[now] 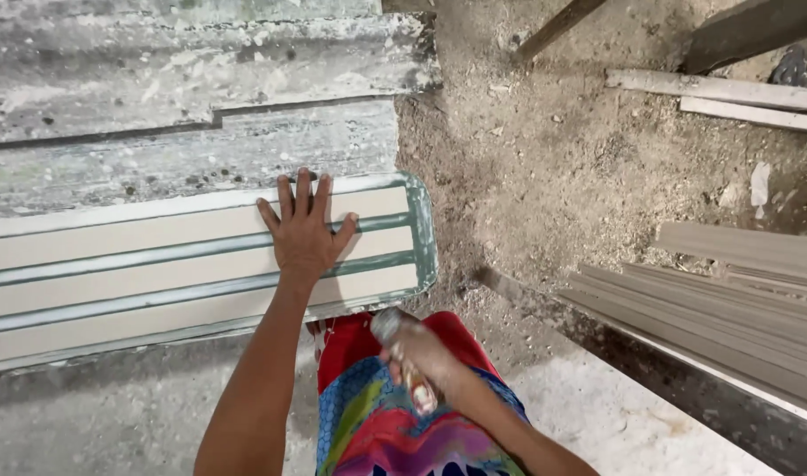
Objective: Use a small scraper to remove residue and clean the surfaces of long construction panels.
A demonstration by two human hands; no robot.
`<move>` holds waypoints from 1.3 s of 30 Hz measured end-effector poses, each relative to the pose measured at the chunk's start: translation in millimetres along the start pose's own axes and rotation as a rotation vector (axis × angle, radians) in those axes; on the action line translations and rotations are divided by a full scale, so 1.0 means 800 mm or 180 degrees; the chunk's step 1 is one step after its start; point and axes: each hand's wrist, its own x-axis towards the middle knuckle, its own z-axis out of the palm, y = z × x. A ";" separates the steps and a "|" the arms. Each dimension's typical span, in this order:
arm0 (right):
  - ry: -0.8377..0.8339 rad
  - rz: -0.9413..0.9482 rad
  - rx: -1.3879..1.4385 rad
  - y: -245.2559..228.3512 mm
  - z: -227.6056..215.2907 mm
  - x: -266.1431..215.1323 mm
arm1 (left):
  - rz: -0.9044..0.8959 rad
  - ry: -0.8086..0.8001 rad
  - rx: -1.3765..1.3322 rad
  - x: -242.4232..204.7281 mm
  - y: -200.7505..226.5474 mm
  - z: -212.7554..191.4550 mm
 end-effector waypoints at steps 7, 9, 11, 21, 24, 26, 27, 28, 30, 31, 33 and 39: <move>0.0843 -0.0715 -0.1232 -0.061 -0.032 -0.034 | -0.0050 0.0055 -0.0042 0.000 0.000 0.002; 0.1210 -0.0945 -0.2076 -0.022 -0.062 0.032 | -0.0074 0.0029 -0.0083 0.001 0.000 0.006; 0.1557 -0.3661 -0.4451 0.076 -0.143 0.153 | -0.0092 -0.0033 -0.0118 0.003 0.000 0.010; 0.2920 -0.5550 -0.5697 0.013 -0.179 0.166 | -0.0062 -0.0117 -0.0377 0.015 0.002 -0.008; 0.1664 -0.4914 -0.4612 0.026 -0.134 0.098 | 0.0018 -0.0167 -0.0383 -0.004 0.002 -0.020; 0.2449 -0.4549 -0.5383 -0.006 -0.117 0.108 | 0.0106 -0.0018 -0.0330 0.006 -0.003 -0.010; 0.2491 -0.4625 -0.5371 -0.037 -0.105 0.094 | 0.0102 0.0057 -0.0320 0.008 -0.005 -0.002; 0.2295 -0.3184 -0.4734 -0.066 -0.095 0.080 | 0.0090 0.0108 -0.0446 0.011 -0.007 0.007; 0.2013 -0.1732 -0.4008 -0.081 -0.077 0.037 | 0.0068 0.0073 -0.0597 -0.013 -0.008 0.002; 0.1715 -0.1582 -0.3617 -0.094 -0.066 0.028 | 0.0107 0.0104 -0.0645 -0.013 -0.011 0.005; 0.1411 -0.1447 -0.3275 -0.099 -0.049 0.021 | 0.0102 0.0156 -0.0691 -0.018 -0.020 0.001; 0.1393 -0.1635 -0.4300 -0.092 -0.081 0.104 | -0.0765 0.0083 -0.0440 -0.063 -0.054 -0.045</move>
